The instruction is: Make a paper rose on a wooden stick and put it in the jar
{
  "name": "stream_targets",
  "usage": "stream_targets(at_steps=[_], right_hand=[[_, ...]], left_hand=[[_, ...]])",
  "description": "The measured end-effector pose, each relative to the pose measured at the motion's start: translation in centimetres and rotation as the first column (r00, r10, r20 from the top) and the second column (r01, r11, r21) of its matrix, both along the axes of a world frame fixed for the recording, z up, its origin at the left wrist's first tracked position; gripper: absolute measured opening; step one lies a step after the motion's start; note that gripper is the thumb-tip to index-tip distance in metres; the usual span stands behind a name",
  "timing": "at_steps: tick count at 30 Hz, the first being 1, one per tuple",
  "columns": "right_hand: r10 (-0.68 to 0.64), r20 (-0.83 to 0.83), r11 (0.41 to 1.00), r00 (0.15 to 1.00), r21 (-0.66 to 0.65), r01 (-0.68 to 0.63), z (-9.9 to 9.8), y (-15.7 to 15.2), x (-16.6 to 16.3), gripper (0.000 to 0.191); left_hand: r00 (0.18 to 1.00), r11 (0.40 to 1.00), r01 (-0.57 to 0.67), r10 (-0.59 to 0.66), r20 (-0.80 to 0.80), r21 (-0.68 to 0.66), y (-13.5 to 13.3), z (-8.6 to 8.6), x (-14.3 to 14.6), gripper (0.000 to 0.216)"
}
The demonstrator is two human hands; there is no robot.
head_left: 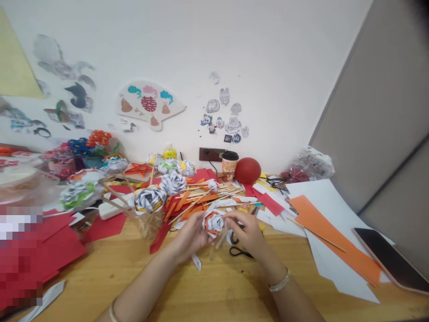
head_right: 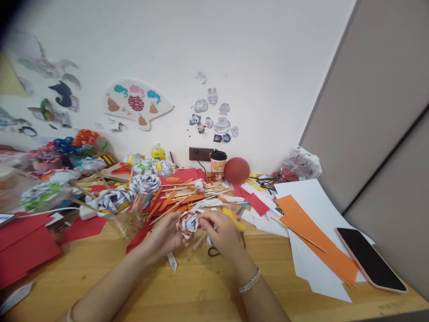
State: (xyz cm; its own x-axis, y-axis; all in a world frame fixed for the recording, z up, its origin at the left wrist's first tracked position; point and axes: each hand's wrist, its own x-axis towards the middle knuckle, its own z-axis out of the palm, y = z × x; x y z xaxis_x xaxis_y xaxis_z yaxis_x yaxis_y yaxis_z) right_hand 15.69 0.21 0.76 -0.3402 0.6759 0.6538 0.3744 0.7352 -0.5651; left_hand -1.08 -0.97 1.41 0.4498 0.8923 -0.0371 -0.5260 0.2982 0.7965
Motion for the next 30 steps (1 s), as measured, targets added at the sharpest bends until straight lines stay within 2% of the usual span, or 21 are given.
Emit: stream_targets(at_steps=[5, 12, 15, 18, 20, 22, 27, 30], right_hand=[[0.005, -0.030, 1.000, 1.000, -0.003, -0.005, -0.2, 0.3, 0.0, 0.013], [0.049, 0.047, 0.982, 0.998, 0.182, -0.057, 0.3, 0.0, -0.1, 0.017], [0.022, 0.144, 0.937, 0.989, 0.342, -0.071, 0.2, 0.0, 0.0, 0.018], [-0.096, 0.261, 0.856, 0.960, 0.513, -0.054, -0.1, -0.1, 0.0, 0.018], [-0.166, 0.333, 0.818, 0.928, 0.572, -0.059, -0.1, -0.2, -0.1, 0.018], [-0.206, 0.384, 0.816, 0.900, 0.575, -0.059, -0.2, -0.2, -0.3, 0.019], [-0.280, 0.490, 0.858, 0.825, 0.513, -0.014, -0.2, 0.0, -0.7, 0.018], [-0.304, 0.513, 0.842, 0.803, 0.539, -0.025, -0.1, 0.0, -0.7, 0.018]], left_hand=[[0.996, 0.996, 0.083, -0.084, 0.043, 0.029, 0.3, -0.2, -0.3, 0.023], [0.995, 0.998, 0.021, -0.015, -0.100, 0.058, 0.1, -0.6, -0.1, 0.034], [0.986, 0.999, 0.016, -0.007, -0.165, 0.052, 0.1, -0.7, 0.0, 0.037], [0.978, 1.000, 0.005, -0.001, -0.207, 0.019, 0.2, -1.0, 0.1, 0.036], [0.975, 1.000, 0.009, -0.010, -0.223, -0.005, 0.2, -1.1, 0.0, 0.036], [0.965, 1.000, 0.005, -0.006, -0.263, -0.003, 0.1, -1.2, 0.0, 0.036], [0.896, 0.999, -0.021, 0.041, -0.442, 0.050, 0.1, -1.1, -0.2, 0.030], [0.866, 1.000, -0.016, 0.022, -0.500, 0.016, 0.1, -1.1, -0.3, 0.030]])
